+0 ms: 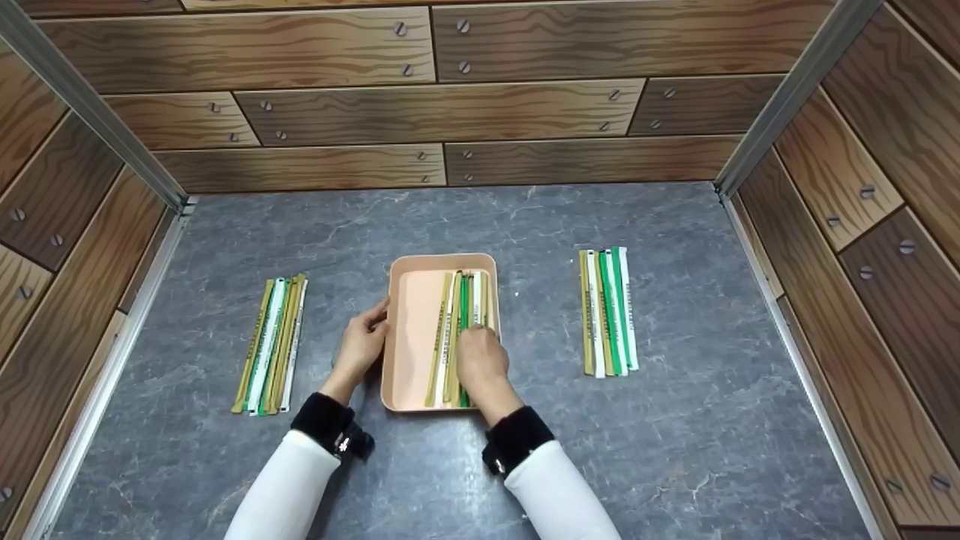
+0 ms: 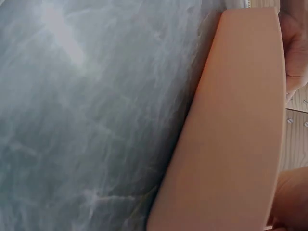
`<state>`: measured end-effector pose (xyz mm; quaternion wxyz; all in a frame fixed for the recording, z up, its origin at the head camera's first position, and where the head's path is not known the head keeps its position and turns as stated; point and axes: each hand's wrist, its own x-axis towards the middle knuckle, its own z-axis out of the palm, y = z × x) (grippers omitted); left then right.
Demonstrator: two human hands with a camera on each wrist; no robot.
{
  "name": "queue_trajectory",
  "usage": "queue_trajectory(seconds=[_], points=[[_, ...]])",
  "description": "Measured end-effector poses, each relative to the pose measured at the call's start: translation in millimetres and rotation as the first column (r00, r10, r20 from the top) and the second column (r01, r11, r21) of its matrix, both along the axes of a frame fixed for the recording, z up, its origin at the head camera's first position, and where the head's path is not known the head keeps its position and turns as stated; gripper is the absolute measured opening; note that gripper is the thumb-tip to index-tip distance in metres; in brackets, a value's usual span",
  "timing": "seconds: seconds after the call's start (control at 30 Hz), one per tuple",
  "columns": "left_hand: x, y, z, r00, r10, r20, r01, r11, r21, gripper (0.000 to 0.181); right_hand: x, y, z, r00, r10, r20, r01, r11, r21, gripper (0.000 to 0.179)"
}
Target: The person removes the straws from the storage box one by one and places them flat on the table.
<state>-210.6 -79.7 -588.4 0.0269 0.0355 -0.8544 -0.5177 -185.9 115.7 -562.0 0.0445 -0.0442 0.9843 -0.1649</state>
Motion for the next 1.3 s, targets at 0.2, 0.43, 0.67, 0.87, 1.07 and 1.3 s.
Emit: queue_trajectory(seconds=[0.2,0.43,0.67,0.87,1.07,1.3], points=[[0.0,0.0,0.8,0.999,-0.002,0.035,0.002,1.0,0.017,0.043,-0.9,1,-5.7,0.996,0.037,-0.078,-0.031,0.996,0.08,0.008],[-0.4,0.9,-0.4,1.0,0.011,0.008,-0.011,1.0,0.003,0.043,0.0,2,-7.6,0.99,0.056,-0.13,-0.05,0.998,0.049,0.019],[-1.1,0.1,-0.3,1.0,0.018,-0.005,-0.018,1.0,-0.013,0.043,-3.9,10,-5.1,0.98,0.02,-0.199,-0.059,0.98,-0.192,0.033],[-0.9,-0.7,-0.1,1.0,0.01,0.023,-0.009,1.0,-0.007,0.043,-9.9,27,9.0,0.975,-0.021,-0.219,-0.068,0.918,-0.39,0.041],[-1.6,-1.0,-0.1,1.0,0.011,0.021,-0.012,0.999,0.037,0.043,-15.5,56,24.4,0.952,-0.102,-0.287,-0.028,0.909,-0.416,0.036],[-1.5,-0.1,-1.2,1.0,0.011,0.023,-0.012,0.999,0.045,0.043,-22.8,98,22.9,0.952,-0.201,-0.233,0.113,0.933,-0.342,0.035]])
